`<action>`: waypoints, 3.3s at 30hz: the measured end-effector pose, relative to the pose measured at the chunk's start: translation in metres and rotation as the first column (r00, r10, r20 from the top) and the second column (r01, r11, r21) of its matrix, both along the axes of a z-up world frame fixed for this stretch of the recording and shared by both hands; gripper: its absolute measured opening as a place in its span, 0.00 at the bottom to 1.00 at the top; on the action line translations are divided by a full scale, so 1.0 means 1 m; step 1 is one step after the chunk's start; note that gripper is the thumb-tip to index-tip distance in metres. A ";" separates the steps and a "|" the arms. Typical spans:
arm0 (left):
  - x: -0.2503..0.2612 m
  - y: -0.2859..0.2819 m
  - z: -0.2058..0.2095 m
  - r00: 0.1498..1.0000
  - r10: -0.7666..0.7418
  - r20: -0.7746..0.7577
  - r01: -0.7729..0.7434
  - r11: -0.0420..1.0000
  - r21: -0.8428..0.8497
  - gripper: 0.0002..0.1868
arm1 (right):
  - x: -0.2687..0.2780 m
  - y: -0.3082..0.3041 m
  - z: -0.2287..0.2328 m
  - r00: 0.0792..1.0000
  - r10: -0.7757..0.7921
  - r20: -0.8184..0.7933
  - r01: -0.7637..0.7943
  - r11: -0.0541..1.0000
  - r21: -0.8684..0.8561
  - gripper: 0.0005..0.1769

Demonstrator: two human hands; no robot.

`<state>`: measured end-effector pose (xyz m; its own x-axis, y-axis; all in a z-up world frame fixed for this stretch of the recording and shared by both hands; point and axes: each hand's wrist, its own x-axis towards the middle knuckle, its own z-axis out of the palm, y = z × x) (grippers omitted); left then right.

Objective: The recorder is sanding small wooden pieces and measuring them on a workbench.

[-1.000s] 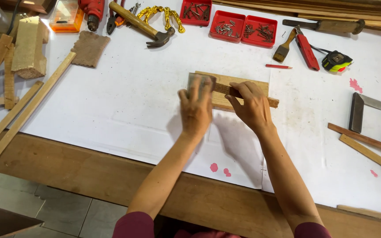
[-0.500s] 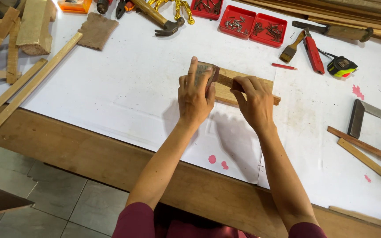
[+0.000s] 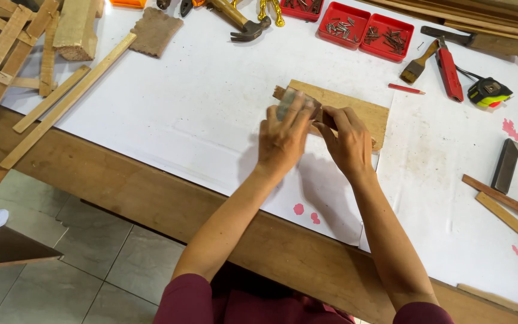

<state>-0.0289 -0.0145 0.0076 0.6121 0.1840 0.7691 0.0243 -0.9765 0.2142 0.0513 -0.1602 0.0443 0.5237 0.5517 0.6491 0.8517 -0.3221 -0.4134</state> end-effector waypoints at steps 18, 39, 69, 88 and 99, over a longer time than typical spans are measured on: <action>-0.042 0.046 -0.002 0.992 0.073 -0.101 -0.087 0.985 -0.148 0.21 | -0.021 0.062 0.000 0.990 0.134 0.041 -0.134 0.991 0.002 0.15; -0.093 0.123 0.015 0.936 0.332 -0.120 -0.350 0.914 -0.206 0.20 | -0.037 0.141 -0.002 0.937 0.344 -0.059 -0.342 0.939 0.041 0.17; -0.120 0.174 0.007 0.889 0.445 -0.108 -0.458 0.855 -0.244 0.25 | -0.042 0.192 0.009 0.937 0.249 0.245 -0.228 0.967 -0.109 0.14; -0.111 0.175 -0.001 0.832 0.527 -0.173 -0.554 0.808 -0.200 0.24 | -0.038 0.200 -0.009 0.938 0.334 0.090 -0.328 0.942 -0.075 0.14; -0.085 0.155 -0.021 0.907 0.403 -0.124 -0.421 0.884 -0.204 0.25 | -0.042 0.203 -0.010 0.938 0.338 0.075 -0.336 0.941 -0.042 0.15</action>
<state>-0.1141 0.1409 -0.0136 0.4984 0.5915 0.6338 0.4389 -0.8026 0.4040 0.0095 0.0426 0.0346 0.2506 0.7057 0.6627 0.9424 -0.0210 -0.3339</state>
